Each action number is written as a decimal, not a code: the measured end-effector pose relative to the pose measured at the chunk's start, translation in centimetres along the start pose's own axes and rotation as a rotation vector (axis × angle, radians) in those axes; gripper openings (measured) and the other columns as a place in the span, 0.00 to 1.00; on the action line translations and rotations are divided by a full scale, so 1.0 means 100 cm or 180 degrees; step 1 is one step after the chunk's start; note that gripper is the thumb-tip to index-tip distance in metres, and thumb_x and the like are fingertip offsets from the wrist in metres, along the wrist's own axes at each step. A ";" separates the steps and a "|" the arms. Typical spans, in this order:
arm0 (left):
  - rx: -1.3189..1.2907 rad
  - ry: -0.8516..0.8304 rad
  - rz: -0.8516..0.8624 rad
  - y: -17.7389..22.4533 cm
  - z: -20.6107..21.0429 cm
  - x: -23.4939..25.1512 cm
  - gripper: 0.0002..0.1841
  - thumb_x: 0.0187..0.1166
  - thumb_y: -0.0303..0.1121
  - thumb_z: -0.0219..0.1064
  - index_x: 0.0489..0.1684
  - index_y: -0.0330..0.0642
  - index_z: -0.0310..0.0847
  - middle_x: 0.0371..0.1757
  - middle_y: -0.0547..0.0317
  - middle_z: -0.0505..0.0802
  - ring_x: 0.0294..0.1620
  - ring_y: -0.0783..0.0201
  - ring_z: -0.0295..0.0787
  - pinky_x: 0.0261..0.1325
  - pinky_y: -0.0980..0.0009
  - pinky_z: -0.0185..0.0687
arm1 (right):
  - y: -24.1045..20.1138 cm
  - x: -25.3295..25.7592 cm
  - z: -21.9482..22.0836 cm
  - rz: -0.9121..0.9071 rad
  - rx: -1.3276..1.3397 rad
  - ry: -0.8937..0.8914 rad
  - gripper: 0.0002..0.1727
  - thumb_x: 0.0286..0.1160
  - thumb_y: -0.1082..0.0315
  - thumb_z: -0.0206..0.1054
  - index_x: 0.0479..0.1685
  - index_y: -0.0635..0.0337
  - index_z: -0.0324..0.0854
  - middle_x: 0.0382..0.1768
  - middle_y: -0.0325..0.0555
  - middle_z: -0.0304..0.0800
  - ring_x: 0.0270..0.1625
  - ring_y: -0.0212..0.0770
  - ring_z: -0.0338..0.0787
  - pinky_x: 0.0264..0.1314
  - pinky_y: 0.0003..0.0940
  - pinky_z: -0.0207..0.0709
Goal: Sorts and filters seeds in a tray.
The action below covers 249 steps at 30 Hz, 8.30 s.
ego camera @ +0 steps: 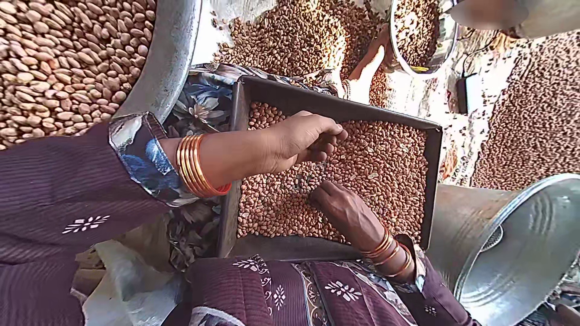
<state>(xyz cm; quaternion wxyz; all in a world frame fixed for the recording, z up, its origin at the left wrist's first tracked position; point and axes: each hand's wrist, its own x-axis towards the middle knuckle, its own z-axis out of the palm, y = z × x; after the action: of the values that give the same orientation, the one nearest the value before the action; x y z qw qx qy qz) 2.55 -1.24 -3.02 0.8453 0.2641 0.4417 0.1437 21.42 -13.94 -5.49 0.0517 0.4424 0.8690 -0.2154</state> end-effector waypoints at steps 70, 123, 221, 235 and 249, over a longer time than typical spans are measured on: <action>-0.0217 0.0317 0.0178 0.018 -0.001 -0.005 0.13 0.92 0.33 0.50 0.48 0.45 0.84 0.31 0.65 0.83 0.22 0.77 0.77 0.23 0.85 0.70 | -0.017 -0.007 -0.031 0.1005 0.0749 -0.1391 0.18 0.89 0.58 0.57 0.56 0.65 0.81 0.40 0.56 0.91 0.41 0.57 0.94 0.44 0.52 0.86; 0.6744 -0.0769 0.0316 -0.025 0.006 -0.025 0.05 0.72 0.16 0.68 0.37 0.34 0.86 0.46 0.45 0.85 0.41 0.49 0.87 0.31 0.59 0.79 | 0.036 -0.008 -0.032 0.0583 0.1076 0.0420 0.06 0.74 0.69 0.69 0.41 0.57 0.91 0.41 0.41 0.93 0.41 0.32 0.93 0.46 0.28 0.89; 0.1651 0.0124 0.0879 0.040 -0.018 -0.010 0.16 0.95 0.35 0.49 0.40 0.45 0.84 0.28 0.66 0.88 0.18 0.78 0.74 0.19 0.85 0.62 | 0.043 0.040 -0.058 0.0741 0.0599 0.0535 0.13 0.87 0.67 0.58 0.62 0.59 0.82 0.49 0.48 0.89 0.35 0.40 0.91 0.36 0.40 0.87; 0.3314 0.0022 0.1149 0.031 -0.019 -0.007 0.15 0.92 0.40 0.56 0.40 0.50 0.89 0.28 0.71 0.84 0.27 0.77 0.75 0.34 0.75 0.68 | 0.026 0.015 -0.060 0.0431 0.0897 0.0464 0.13 0.83 0.68 0.63 0.60 0.55 0.86 0.52 0.47 0.90 0.41 0.38 0.93 0.39 0.37 0.90; 0.4711 -0.0646 0.1140 0.012 -0.026 0.003 0.10 0.88 0.38 0.61 0.44 0.47 0.88 0.38 0.63 0.86 0.38 0.67 0.83 0.42 0.66 0.78 | 0.032 -0.001 -0.023 0.0438 0.0787 -0.0508 0.08 0.81 0.64 0.67 0.45 0.53 0.92 0.39 0.44 0.92 0.37 0.44 0.93 0.40 0.45 0.88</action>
<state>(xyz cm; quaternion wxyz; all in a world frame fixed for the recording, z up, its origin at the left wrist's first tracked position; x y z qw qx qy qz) 0.58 0.66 -3.72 0.4484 0.8405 0.2934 -0.0797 24.23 -11.42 -4.44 0.0804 0.4854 0.7966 -0.3511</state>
